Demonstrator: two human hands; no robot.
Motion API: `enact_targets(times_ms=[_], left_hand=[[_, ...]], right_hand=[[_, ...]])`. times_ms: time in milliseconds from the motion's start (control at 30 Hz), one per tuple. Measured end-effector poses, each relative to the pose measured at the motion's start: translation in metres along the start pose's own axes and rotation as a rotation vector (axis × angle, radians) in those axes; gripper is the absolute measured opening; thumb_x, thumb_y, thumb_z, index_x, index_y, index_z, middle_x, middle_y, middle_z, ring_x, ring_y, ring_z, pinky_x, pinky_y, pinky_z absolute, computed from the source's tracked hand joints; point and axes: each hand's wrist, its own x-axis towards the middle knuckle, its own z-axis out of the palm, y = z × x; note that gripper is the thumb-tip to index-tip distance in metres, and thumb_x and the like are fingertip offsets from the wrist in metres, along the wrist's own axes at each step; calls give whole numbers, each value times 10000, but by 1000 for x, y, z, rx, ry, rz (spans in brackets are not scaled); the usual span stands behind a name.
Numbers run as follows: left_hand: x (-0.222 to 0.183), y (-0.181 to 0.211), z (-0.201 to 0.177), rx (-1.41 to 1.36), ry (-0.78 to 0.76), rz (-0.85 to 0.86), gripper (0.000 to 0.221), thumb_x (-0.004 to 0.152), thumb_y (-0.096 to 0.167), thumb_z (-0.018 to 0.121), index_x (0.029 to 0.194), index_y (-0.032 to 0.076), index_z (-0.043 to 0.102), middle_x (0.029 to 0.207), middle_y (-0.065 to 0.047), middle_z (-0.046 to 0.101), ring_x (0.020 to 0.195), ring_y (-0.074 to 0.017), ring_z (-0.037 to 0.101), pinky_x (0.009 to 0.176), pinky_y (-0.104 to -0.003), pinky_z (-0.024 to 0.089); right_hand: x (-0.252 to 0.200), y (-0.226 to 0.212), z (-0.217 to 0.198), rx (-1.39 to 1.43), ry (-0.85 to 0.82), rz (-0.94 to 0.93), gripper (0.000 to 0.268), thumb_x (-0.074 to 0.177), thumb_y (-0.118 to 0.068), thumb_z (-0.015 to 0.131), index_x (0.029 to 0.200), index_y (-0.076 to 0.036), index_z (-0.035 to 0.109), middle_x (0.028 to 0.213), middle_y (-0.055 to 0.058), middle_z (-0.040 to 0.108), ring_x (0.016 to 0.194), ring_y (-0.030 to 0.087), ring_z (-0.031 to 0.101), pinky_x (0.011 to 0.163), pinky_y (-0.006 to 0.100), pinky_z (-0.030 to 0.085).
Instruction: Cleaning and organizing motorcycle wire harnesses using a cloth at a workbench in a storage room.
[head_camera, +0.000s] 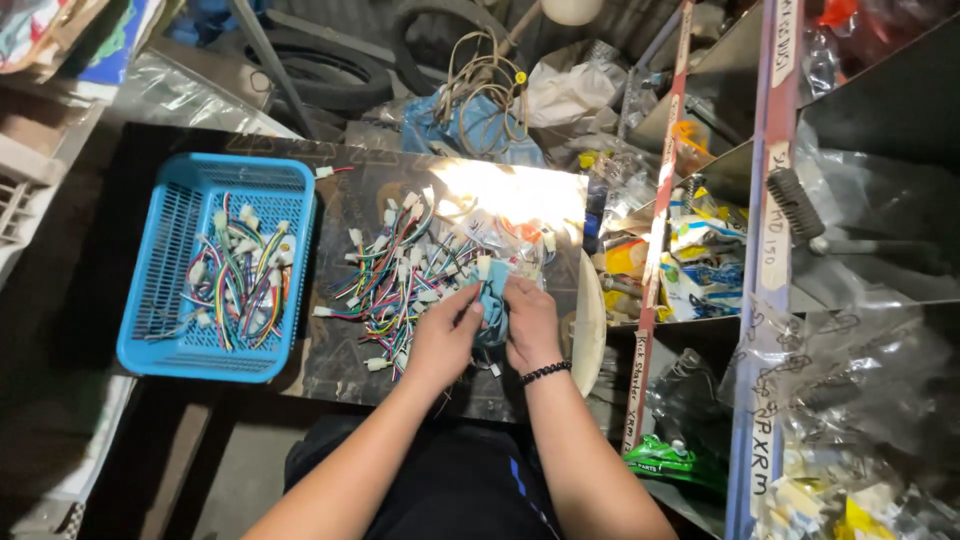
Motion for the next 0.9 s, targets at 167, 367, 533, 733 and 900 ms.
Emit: enact_targets(times_ms=[167, 367, 533, 733, 900], left_hand=[[-5, 8, -4, -9, -16, 17, 405, 972, 233, 585, 1336, 84, 682, 988, -195, 791, 1072, -372, 715, 946, -509, 528], [3, 4, -16, 53, -29, 52, 381, 990, 278, 578, 1332, 163, 700, 1008, -163, 789, 1109, -412, 683, 951, -503, 523], [10, -6, -24, 87, -3, 39, 354, 984, 287, 592, 1298, 192, 724, 902, -92, 804, 982, -333, 740, 853, -452, 558], [21, -14, -22, 27, -21, 7, 282, 963, 281, 617, 1176, 174, 768, 719, -56, 769, 699, -216, 755, 713, -360, 563], [29, -19, -10, 11, -78, 21, 262, 950, 304, 642, 1133, 208, 802, 856, -121, 779, 961, -305, 741, 854, -433, 550]], right_hand=[[-14, -13, 8, -16, -18, -59, 212, 906, -97, 760, 1023, 77, 729, 954, 144, 701, 906, 186, 630, 866, 420, 578], [-6, -8, 9, 10, -91, 16, 237, 905, -168, 790, 1005, 42, 743, 901, 116, 726, 862, 209, 700, 810, 394, 601], [-4, -10, 16, 42, -164, 51, 194, 885, -138, 804, 953, 34, 748, 877, 139, 734, 851, 244, 718, 817, 427, 605], [-5, -24, 14, 64, -249, 130, 151, 900, -122, 781, 954, 17, 755, 829, 93, 720, 788, 227, 725, 761, 372, 610], [-15, -40, 17, 236, -240, 217, 147, 905, -127, 782, 873, 12, 745, 748, 98, 707, 714, 233, 733, 694, 365, 619]])
